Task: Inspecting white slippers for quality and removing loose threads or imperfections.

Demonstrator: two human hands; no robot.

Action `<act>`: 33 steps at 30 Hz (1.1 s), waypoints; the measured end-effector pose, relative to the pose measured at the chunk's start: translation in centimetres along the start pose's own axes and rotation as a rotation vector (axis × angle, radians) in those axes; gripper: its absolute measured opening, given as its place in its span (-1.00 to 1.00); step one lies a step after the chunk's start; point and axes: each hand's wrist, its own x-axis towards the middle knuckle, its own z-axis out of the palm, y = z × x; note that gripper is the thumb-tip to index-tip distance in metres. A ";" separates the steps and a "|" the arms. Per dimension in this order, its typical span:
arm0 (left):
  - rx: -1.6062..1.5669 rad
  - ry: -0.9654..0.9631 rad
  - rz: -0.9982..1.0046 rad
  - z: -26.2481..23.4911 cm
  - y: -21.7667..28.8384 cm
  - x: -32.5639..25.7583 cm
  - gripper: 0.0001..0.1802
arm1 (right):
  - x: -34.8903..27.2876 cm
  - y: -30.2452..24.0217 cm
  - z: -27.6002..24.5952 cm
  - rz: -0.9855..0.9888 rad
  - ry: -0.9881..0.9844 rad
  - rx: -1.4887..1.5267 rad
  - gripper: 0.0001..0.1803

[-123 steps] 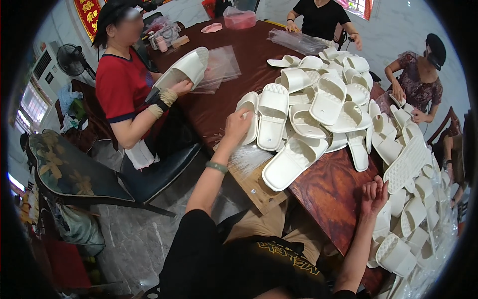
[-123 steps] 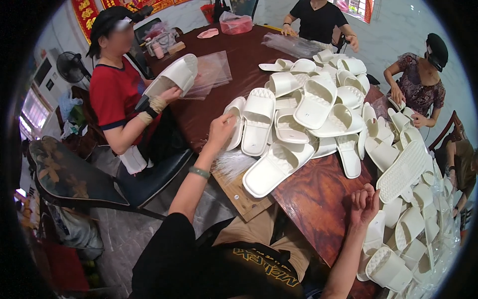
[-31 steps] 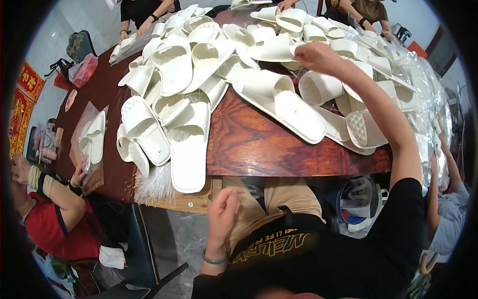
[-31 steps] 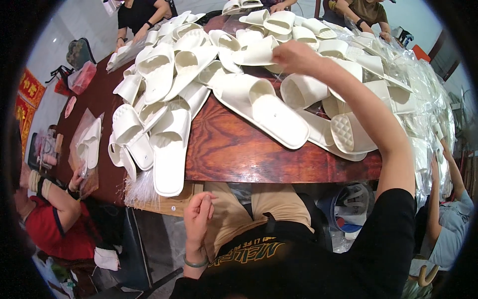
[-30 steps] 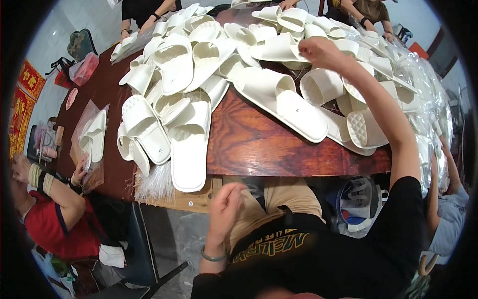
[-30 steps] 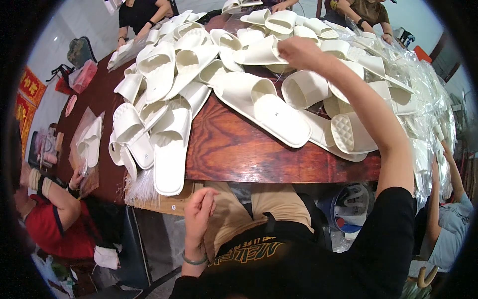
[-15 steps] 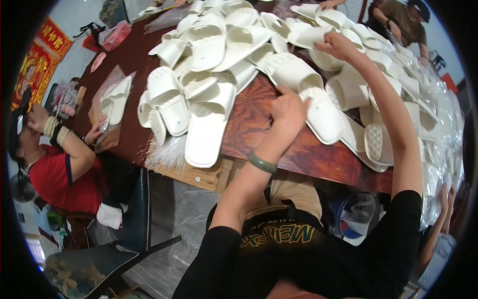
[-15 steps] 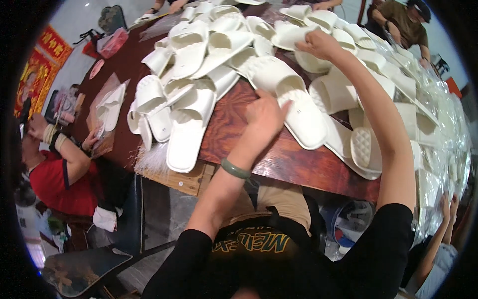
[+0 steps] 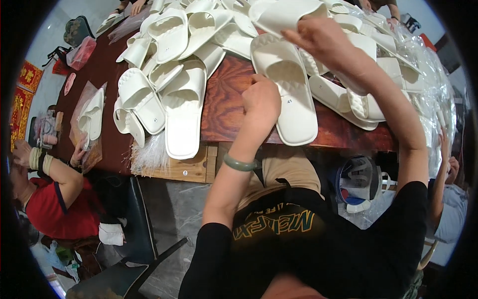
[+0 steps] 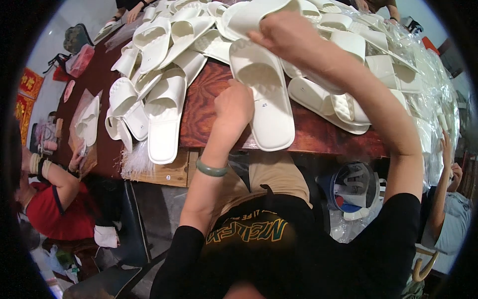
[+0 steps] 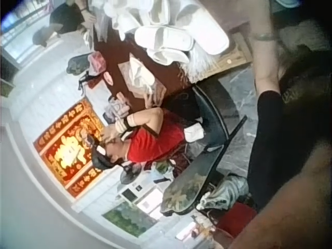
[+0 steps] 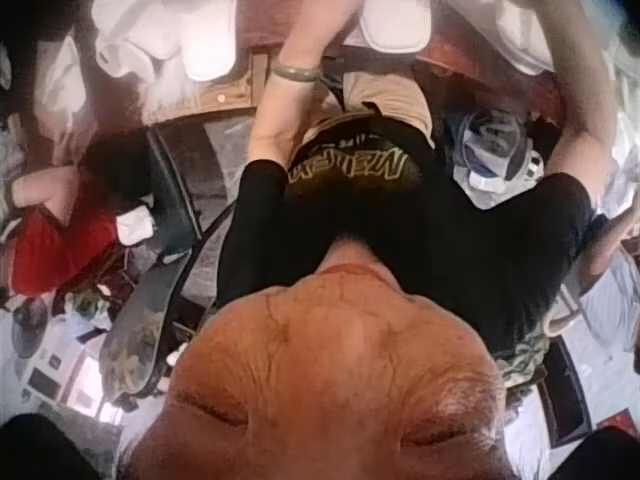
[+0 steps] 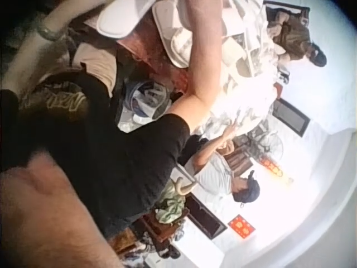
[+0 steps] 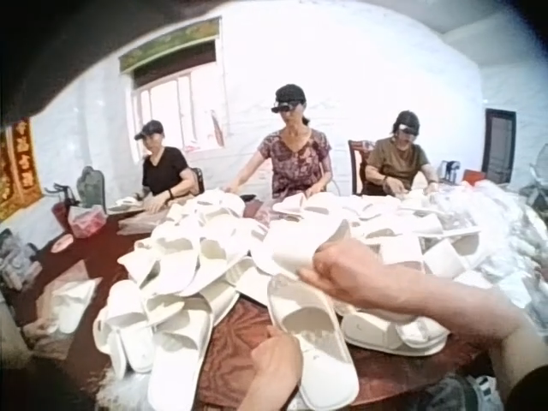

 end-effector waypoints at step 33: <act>-1.016 0.043 0.391 -3.0 -2.3 -1.9 -0.56 | -15.3 -9.9 6.8 0.406 0.000 1.337 -0.59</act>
